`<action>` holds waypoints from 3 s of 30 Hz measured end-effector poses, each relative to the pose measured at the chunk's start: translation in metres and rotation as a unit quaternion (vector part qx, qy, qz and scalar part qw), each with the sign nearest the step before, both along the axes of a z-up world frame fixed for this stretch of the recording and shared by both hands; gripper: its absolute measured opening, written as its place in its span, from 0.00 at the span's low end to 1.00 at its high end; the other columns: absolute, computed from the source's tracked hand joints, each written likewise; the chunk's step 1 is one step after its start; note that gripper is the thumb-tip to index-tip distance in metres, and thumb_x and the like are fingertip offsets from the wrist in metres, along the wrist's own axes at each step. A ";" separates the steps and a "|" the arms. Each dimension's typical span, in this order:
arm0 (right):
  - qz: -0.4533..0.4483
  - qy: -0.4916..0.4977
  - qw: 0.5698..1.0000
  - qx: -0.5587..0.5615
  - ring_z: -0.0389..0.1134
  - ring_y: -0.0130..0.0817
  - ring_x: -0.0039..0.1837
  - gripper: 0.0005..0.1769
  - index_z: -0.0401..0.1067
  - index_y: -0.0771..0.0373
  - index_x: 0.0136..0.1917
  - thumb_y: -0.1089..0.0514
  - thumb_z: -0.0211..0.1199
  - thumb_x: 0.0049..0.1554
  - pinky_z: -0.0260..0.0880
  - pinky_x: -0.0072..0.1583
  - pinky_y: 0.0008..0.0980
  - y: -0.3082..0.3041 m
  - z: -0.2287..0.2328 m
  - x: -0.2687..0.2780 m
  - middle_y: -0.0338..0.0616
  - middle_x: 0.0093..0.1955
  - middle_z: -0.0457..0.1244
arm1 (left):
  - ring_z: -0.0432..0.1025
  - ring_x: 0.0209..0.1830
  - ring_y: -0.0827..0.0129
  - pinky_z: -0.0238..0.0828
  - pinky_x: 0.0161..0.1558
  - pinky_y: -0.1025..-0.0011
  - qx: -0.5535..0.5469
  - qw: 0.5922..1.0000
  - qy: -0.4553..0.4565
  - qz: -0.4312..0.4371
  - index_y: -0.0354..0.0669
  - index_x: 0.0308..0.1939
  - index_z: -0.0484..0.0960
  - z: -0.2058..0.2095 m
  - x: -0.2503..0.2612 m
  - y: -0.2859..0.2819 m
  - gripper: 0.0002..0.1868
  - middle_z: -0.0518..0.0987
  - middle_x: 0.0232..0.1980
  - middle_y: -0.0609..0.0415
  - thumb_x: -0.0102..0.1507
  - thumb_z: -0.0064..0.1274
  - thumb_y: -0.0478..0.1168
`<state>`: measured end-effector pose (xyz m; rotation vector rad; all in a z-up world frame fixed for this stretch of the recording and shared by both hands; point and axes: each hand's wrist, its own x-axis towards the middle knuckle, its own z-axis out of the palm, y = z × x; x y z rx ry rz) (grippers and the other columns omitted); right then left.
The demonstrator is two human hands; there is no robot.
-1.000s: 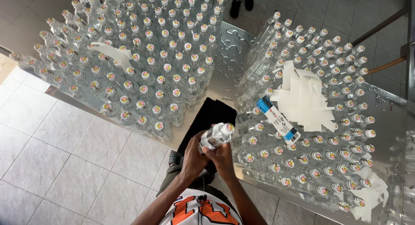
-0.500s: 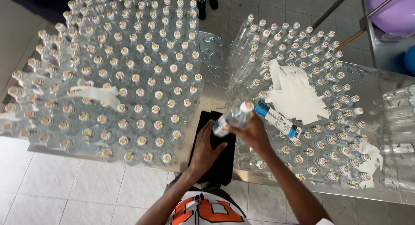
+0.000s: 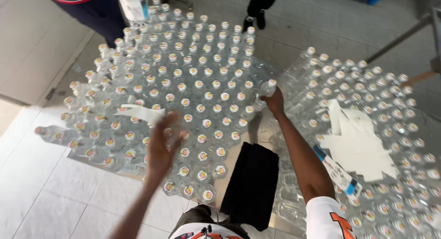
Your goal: The person repeatedly picks up clear plastic bottles from a table, peels a label from a roll, and applies it to the bottle. After labeling, the person places the bottle back on the table among other labeled bottles.
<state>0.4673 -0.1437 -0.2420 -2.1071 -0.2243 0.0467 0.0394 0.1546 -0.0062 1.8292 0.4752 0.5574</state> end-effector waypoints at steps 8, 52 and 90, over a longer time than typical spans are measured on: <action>0.094 0.147 0.982 0.068 0.71 0.39 0.66 0.42 0.69 0.58 0.74 0.66 0.77 0.47 0.72 0.62 0.42 0.050 0.021 0.022 0.45 0.67 0.71 | 0.51 0.79 0.51 0.57 0.75 0.43 0.232 0.947 -0.138 0.173 0.52 0.82 0.51 0.034 0.165 0.191 0.62 0.58 0.79 0.45 0.62 0.77 0.71; 0.213 0.295 0.775 0.517 0.76 0.50 0.66 0.49 0.59 0.64 0.85 0.31 0.59 0.64 0.83 0.52 0.34 -0.124 0.309 -0.382 0.71 0.72 0.67 | 0.84 0.52 0.53 0.81 0.59 0.47 -0.583 0.700 -0.022 -0.412 0.33 0.68 0.74 0.055 -0.054 -0.286 0.30 0.84 0.58 0.36 0.77 0.38 0.56; 0.094 0.353 0.671 0.645 0.76 0.51 0.65 0.45 0.64 0.68 0.82 0.33 0.58 0.66 0.74 0.72 0.53 -0.126 0.202 -0.354 0.65 0.70 0.69 | 0.80 0.57 0.53 0.83 0.57 0.54 -0.485 0.826 0.073 -0.277 0.36 0.79 0.68 -0.016 -0.074 -0.289 0.40 0.79 0.59 0.37 0.66 0.68 0.41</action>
